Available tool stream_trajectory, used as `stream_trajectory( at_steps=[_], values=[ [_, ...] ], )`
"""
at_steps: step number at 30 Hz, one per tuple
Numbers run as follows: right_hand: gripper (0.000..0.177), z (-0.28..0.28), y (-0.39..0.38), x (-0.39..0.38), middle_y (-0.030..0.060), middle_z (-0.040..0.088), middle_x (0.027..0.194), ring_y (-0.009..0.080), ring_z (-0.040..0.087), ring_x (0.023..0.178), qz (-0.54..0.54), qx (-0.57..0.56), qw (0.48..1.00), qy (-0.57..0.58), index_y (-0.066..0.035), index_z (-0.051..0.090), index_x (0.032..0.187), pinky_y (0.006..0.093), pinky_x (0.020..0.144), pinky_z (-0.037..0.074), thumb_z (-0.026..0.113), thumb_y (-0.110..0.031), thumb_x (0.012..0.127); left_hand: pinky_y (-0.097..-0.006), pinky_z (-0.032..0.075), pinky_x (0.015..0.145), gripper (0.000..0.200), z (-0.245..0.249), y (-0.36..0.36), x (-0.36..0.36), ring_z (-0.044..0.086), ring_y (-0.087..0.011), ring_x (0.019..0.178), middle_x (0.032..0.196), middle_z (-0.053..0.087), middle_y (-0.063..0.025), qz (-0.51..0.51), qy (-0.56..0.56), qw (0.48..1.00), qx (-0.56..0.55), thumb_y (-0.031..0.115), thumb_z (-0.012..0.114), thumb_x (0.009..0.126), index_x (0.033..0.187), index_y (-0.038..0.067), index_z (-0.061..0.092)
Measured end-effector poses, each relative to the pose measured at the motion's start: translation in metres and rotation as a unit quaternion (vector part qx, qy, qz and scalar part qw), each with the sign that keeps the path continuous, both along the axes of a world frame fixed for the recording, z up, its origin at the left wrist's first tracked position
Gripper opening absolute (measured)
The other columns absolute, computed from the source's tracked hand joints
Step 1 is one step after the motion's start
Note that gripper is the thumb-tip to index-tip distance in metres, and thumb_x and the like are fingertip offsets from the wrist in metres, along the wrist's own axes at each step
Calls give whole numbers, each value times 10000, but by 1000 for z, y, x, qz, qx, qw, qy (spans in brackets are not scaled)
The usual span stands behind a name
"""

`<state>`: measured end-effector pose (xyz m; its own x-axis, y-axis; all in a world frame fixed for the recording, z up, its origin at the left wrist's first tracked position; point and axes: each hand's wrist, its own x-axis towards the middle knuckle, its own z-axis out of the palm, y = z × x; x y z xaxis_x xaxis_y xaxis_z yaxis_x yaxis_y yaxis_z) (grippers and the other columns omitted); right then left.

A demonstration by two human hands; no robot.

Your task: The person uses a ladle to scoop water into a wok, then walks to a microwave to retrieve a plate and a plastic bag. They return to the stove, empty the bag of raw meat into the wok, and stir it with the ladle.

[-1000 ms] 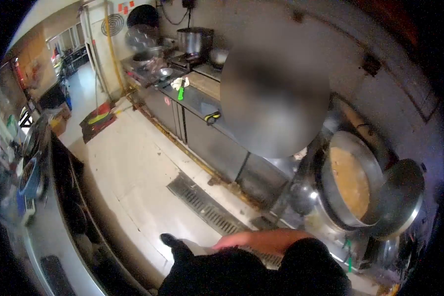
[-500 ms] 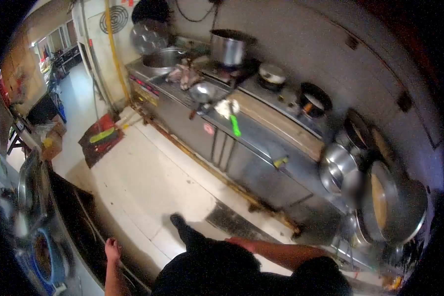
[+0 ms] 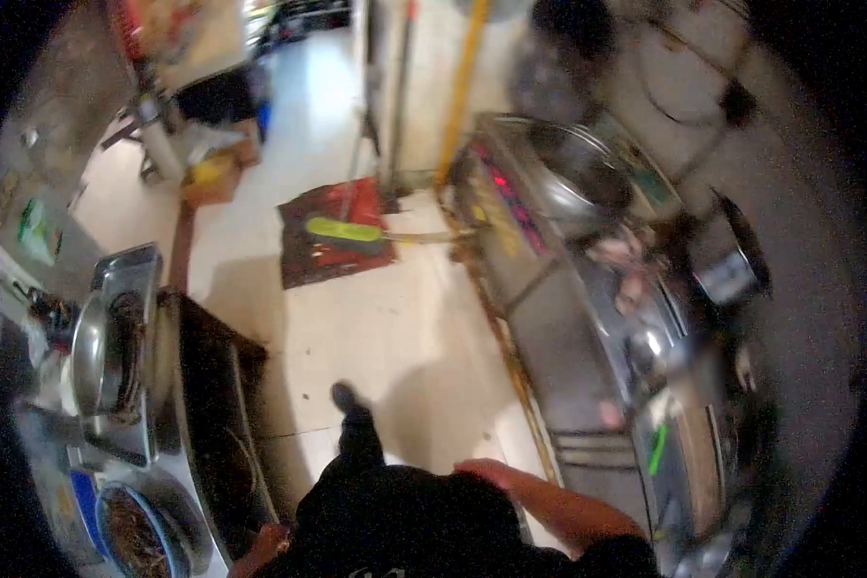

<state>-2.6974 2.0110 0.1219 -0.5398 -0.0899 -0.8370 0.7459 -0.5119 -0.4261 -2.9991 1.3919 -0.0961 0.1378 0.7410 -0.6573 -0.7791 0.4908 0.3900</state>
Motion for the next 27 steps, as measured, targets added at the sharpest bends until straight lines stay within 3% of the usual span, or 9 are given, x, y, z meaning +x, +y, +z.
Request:
stream_trajectory(
  at_steps=[2, 4, 5, 6, 7, 10, 18, 21, 27],
  values=[
    [380, -9, 29, -70, 83, 686, 1032, 182, 636, 957, -128, -96, 987, -34, -42, 680, 1056, 349, 891, 490, 585, -387, 927, -412, 474, 679, 385, -28, 43, -37, 545, -274, 747, 938, 586, -163, -170, 228, 958, -26, 382, 436, 965, 1105, 59, 592],
    [379, -4, 55, -138, 84, 671, 1084, 174, 603, 1005, -37, 38, 998, -29, -7, 643, 1145, 334, 935, 460, 492, -319, 993, -412, 505, 660, 205, -55, 114, -100, 594, -287, 726, 923, 635, -148, -502, 598, 622, -61, 271, 606, 877, 895, 76, 669],
    [380, 4, 68, -165, 87, 671, 1086, 176, 605, 993, -48, 97, 994, 9, -11, 643, 1153, 338, 932, 462, 505, -321, 983, -412, 505, 660, 205, -65, 155, -132, 594, -287, 726, 923, 635, -148, -495, 597, 627, -67, 271, 606, 877, 895, 76, 669],
    [382, 12, 84, -198, 90, 671, 1088, 178, 608, 980, -59, 155, 985, 50, -15, 644, 1160, 342, 928, 465, 519, -323, 972, -416, 503, 668, 246, -75, 202, -189, 602, -281, 751, 901, 627, -130, -278, 410, 858, -133, 291, 598, 870, 924, 58, 652],
    [365, 14, 102, -225, 91, 669, 1074, 179, 606, 959, -28, 146, 986, 75, -25, 647, 1165, 345, 897, 470, 560, -303, 945, -421, 501, 677, 291, -73, 241, -249, 611, -276, 776, 879, 619, -111, -25, 164, 969, -182, 312, 590, 862, 953, 39, 636],
    [234, 42, 145, -336, 63, 687, 956, 175, 634, 846, -103, 59, 992, -32, -33, 677, 989, 299, 807, 498, 620, -232, 881, -453, 482, 916, 443, 26, 406, -385, 619, -359, 1030, 1129, 640, -198, -308, 648, 683, -138, 378, 523, 889, 1164, 42, 610],
    [298, 6, 307, -615, 39, 647, 913, 155, 596, 828, 28, 174, 953, 248, -63, 676, 984, 330, 810, 488, 534, -319, 930, -441, 502, 861, 380, 130, 648, -678, 639, -357, 964, 1043, 675, -174, -96, 647, 739, -160, 344, 544, 872, 1136, 80, 616],
    [317, 5, 366, -743, 74, 667, 1002, 187, 612, 881, 57, 77, 995, 28, -74, 666, 1080, 366, 854, 482, 542, -321, 926, -427, 513, 826, 253, 101, 619, -752, 630, -345, 947, 926, 667, -156, -280, 703, 636, -151, 260, 601, 816, 972, 74, 672],
    [443, -5, 473, -942, 97, 611, 1185, 211, 552, 1113, 100, 71, 984, 126, -37, 583, 1240, 361, 981, 413, 567, -346, 922, -429, 524, 799, 155, 36, 520, -860, 626, -324, 951, 919, 654, -134, -514, 683, 498, -146, 181, 588, 823, 883, 107, 710]
  ],
)
